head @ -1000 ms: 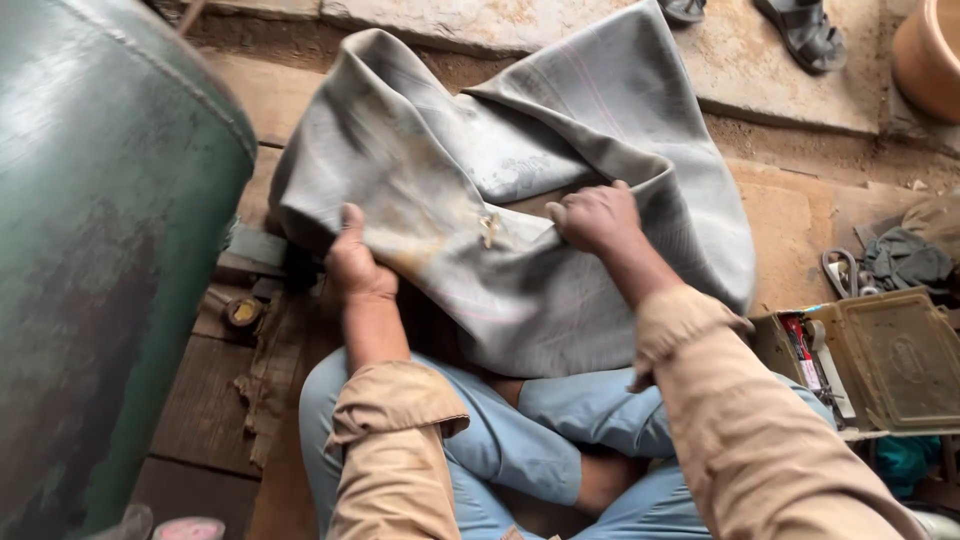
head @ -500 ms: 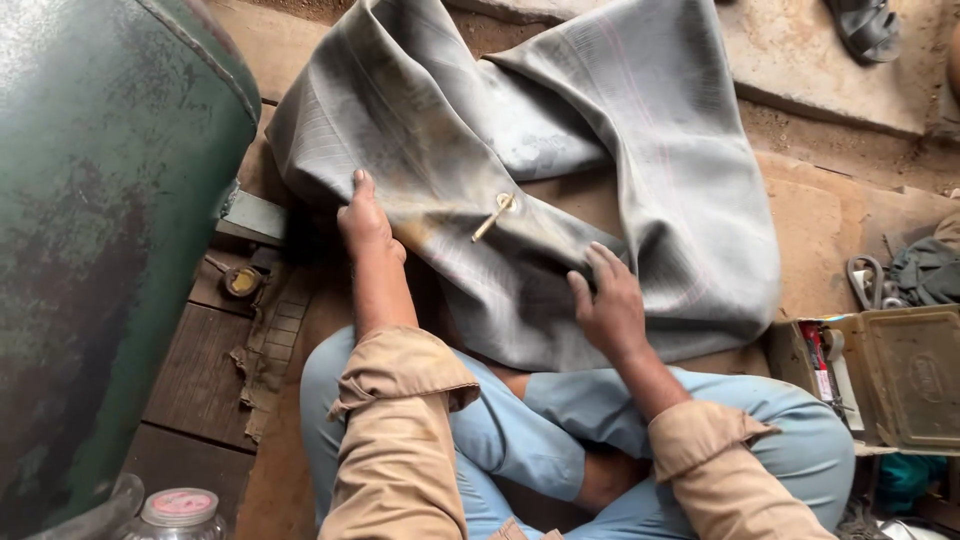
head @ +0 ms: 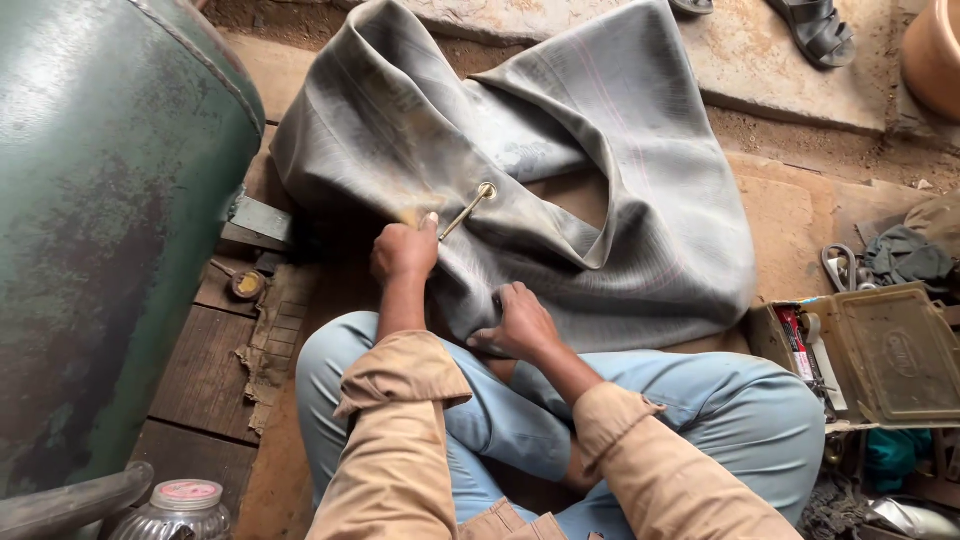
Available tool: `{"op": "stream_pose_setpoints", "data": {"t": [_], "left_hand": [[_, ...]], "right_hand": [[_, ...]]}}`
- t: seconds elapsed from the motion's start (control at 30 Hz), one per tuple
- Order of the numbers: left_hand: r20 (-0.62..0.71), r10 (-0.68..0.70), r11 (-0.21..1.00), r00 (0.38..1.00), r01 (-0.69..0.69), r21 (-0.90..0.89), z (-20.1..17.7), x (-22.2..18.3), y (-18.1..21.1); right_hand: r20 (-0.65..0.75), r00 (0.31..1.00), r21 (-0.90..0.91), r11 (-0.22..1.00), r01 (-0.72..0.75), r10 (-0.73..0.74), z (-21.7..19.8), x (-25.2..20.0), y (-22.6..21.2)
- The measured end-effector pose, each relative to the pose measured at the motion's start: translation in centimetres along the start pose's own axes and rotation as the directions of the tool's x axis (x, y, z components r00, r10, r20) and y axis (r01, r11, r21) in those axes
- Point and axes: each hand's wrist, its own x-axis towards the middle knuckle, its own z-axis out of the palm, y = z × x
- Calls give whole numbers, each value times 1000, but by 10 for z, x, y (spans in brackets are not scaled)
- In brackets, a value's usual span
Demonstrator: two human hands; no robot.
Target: The recorder is repairing a motorcycle inner tube by scraping and filing the rubber surface around a valve.
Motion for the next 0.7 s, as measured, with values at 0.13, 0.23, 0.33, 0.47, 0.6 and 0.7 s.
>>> {"op": "stream_pose_setpoints", "data": {"t": [0.13, 0.23, 0.33, 0.47, 0.6, 0.7], "left_hand": [[15, 277, 946, 961, -270, -182, 45, 47, -27], [109, 384, 787, 917, -263, -558, 36, 33, -29], [67, 561, 506, 825, -279, -816, 18, 18, -21], [50, 564, 305, 824, -152, -940, 15, 23, -15], [270, 259, 151, 928, 237, -960, 33, 13, -12], [234, 76, 215, 969, 213, -953, 60, -7, -28]], "right_hand": [[56, 986, -41, 987, -154, 156, -4, 21, -1], [35, 983, 51, 982, -181, 180, 6, 47, 21], [-143, 976, 170, 975, -141, 166, 4, 71, 34], [-404, 914, -24, 998, -55, 40, -61, 44, 2], [-635, 667, -338, 916, 214, -390, -81, -10, -28], [-607, 571, -473, 828, 300, -553, -48, -25, -7]]}}
